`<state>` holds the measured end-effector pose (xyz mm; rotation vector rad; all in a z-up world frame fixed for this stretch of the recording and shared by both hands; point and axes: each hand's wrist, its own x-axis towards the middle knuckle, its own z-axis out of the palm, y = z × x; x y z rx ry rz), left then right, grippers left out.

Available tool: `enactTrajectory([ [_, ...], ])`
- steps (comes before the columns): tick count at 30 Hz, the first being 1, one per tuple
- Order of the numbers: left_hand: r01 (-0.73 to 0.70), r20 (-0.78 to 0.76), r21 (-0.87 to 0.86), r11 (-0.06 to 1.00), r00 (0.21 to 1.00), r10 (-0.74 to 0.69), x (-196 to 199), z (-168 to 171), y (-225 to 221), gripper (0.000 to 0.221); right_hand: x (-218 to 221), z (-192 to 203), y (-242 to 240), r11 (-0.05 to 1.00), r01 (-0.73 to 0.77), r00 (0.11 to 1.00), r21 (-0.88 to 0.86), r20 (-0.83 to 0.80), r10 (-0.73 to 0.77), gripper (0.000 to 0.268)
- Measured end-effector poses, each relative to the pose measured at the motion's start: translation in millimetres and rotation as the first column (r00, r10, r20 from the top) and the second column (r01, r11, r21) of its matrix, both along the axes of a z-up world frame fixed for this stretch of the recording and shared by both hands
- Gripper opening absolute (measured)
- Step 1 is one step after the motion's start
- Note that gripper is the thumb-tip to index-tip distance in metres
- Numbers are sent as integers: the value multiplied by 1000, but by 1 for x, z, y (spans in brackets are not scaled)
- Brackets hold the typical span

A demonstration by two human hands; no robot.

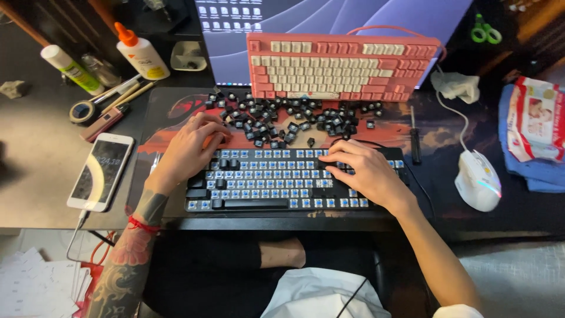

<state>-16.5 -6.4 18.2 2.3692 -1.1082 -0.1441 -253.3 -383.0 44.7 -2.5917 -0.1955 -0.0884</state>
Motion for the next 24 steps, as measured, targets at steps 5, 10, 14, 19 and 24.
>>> enactTrajectory([
  [5,-13,-44,-27,1000,999,12,0,4,-1,21,8,8,0,1000,9,997,-19,-73,-10,12],
  [10,-67,-51,-64,996,997,64,1,5,-2,21,15,12,1,998,55,986,10,-157,-53,11],
  [14,-67,-62,-59,996,996,63,-1,7,-4,22,10,11,5,997,38,988,-74,-145,-48,11],
  [19,-26,-135,-41,999,991,20,-20,24,-10,26,-2,18,2,999,25,997,22,-75,-23,18],
  [24,53,-191,80,995,981,-37,-20,27,-6,48,-8,2,-24,980,186,964,74,177,-196,10],
])
